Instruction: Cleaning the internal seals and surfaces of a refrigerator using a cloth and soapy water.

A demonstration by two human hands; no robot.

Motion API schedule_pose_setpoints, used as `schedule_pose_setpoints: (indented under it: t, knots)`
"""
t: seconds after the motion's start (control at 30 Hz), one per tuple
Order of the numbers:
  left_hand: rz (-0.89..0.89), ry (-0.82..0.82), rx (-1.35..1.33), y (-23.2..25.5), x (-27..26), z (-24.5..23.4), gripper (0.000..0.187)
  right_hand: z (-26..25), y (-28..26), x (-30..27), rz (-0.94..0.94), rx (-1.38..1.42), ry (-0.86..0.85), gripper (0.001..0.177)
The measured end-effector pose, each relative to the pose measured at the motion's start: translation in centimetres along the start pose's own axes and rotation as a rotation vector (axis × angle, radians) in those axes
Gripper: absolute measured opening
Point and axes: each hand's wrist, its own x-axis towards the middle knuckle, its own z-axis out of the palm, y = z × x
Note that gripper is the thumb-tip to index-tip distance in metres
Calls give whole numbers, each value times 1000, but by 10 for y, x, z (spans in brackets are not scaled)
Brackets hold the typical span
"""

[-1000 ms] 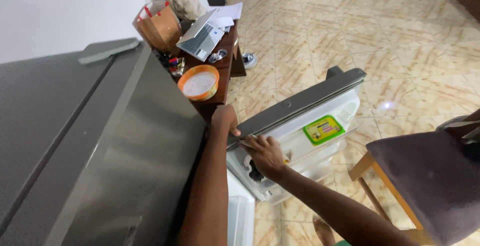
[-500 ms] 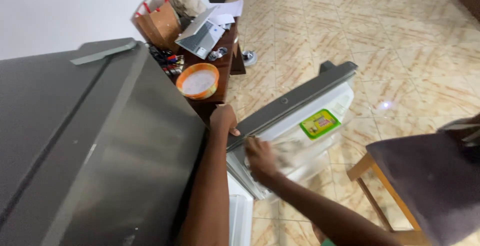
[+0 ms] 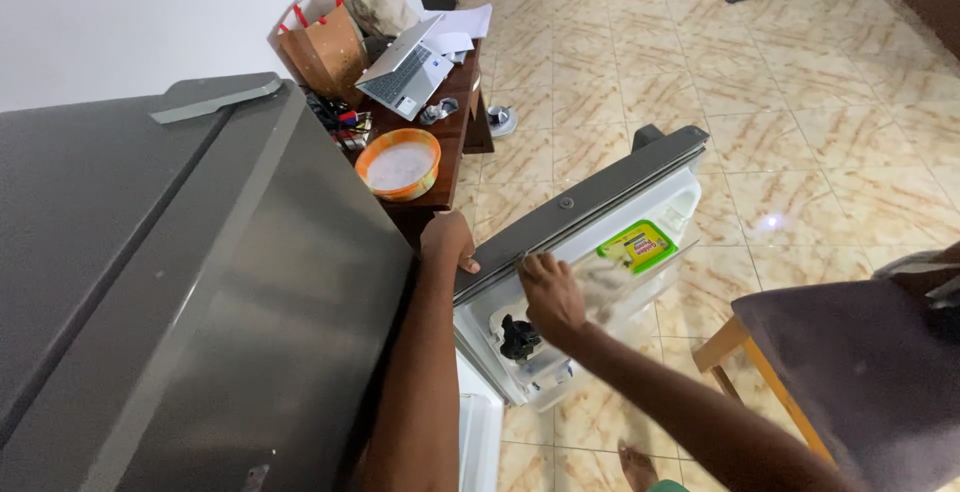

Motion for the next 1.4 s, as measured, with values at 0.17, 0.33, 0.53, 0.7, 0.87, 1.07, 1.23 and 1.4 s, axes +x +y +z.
schedule_pose_setpoints:
  t: [0.17,0.33,0.53,0.7,0.87,1.07,1.23,1.4]
  knots:
    - [35,-20,-49,0,-17,-7,31,-19,-8,-13,74,297,131,68]
    - [34,-48,-50,2,-12,-3,23,-35,-11,-14,62,435,265,84]
    - [-153,-70,-235,0,16,21,30,5,-36,-7,73,251,218,53]
    - [-11,-115,0,13,-49,-35,41,12,-56,-4,-38,308,-49,22]
    - [52,-65,5,5,-15,-9,32,2,57,1,43,365,-27,62]
    - [40,-22,-51,-7,-3,8,24,-5,199,-7,397,-14,102,60]
    - [42,-34,-28,-6,-11,-11,29,9,193,6,285,-111,260,55]
    - [42,-87,20,1,-34,-21,37,32,104,5,260,34,180,44]
